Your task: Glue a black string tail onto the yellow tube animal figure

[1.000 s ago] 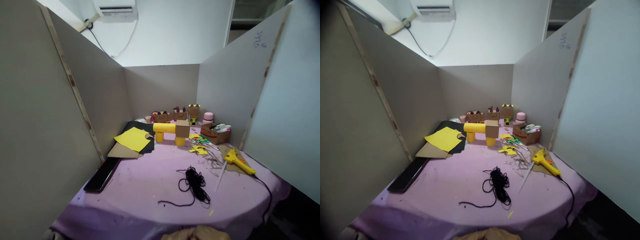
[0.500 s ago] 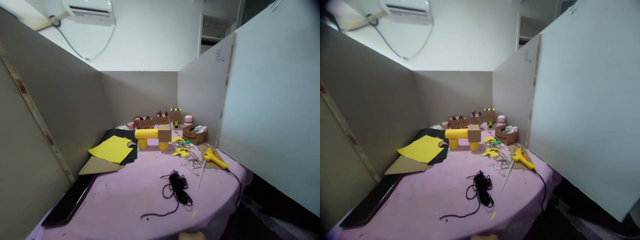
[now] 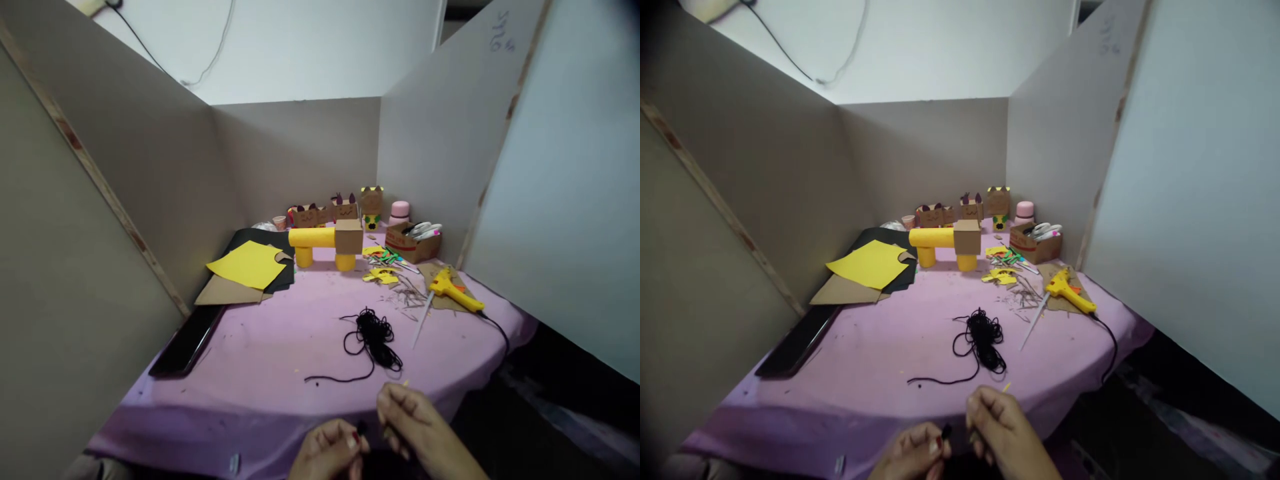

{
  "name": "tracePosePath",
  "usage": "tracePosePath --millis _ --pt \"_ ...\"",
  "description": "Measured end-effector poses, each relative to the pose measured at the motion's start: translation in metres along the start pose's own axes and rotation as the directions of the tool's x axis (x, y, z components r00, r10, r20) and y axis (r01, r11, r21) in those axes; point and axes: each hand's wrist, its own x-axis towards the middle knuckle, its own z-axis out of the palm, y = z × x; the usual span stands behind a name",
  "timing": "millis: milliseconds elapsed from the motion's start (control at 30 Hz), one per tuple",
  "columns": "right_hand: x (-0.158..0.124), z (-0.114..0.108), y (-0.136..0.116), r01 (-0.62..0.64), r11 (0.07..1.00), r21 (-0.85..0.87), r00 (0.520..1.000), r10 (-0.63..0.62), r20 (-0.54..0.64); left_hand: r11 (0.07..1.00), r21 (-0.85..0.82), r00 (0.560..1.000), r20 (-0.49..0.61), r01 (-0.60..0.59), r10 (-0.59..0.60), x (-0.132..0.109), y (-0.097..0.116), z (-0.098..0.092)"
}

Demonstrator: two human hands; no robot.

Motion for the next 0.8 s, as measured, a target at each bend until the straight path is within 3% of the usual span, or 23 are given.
tracePosePath --millis 67,133,333,467,567,700,800 --pt "0.001 -0.002 -0.001 0.011 1.0 0.028 0.996 -0.009 -0.087 0.991 -0.127 0.998 -0.03 0.051 -0.055 -0.003 0.003 0.0" --pt "-0.001 -0.003 -0.001 0.029 1.0 0.011 0.995 -0.028 -0.095 0.975 -0.206 0.995 -0.04 0.08 -0.091 -0.007 0.005 0.0" --pt "-0.015 0.011 -0.002 0.133 0.977 -0.168 0.991 -0.135 0.001 0.884 -0.463 0.99 -0.093 0.054 -0.109 -0.018 0.002 0.003" --pt "-0.015 0.02 0.006 0.195 0.964 -0.181 0.98 -0.184 0.079 0.805 -0.591 0.993 -0.047 0.059 -0.107 -0.017 -0.003 0.005" --pt "-0.013 0.023 0.012 0.209 0.958 -0.199 0.975 -0.189 0.113 0.768 -0.639 0.997 -0.013 0.045 -0.07 -0.015 -0.006 0.005" --pt "-0.014 0.024 0.008 0.26 0.909 -0.326 0.964 -0.261 0.041 0.776 -0.63 0.999 -0.007 0.025 -0.039 -0.018 -0.004 0.009" --pt "-0.017 0.023 0.005 0.15 0.959 -0.241 0.989 -0.144 0.045 0.794 -0.608 1.0 -0.015 -0.004 -0.006 -0.02 -0.002 0.011"
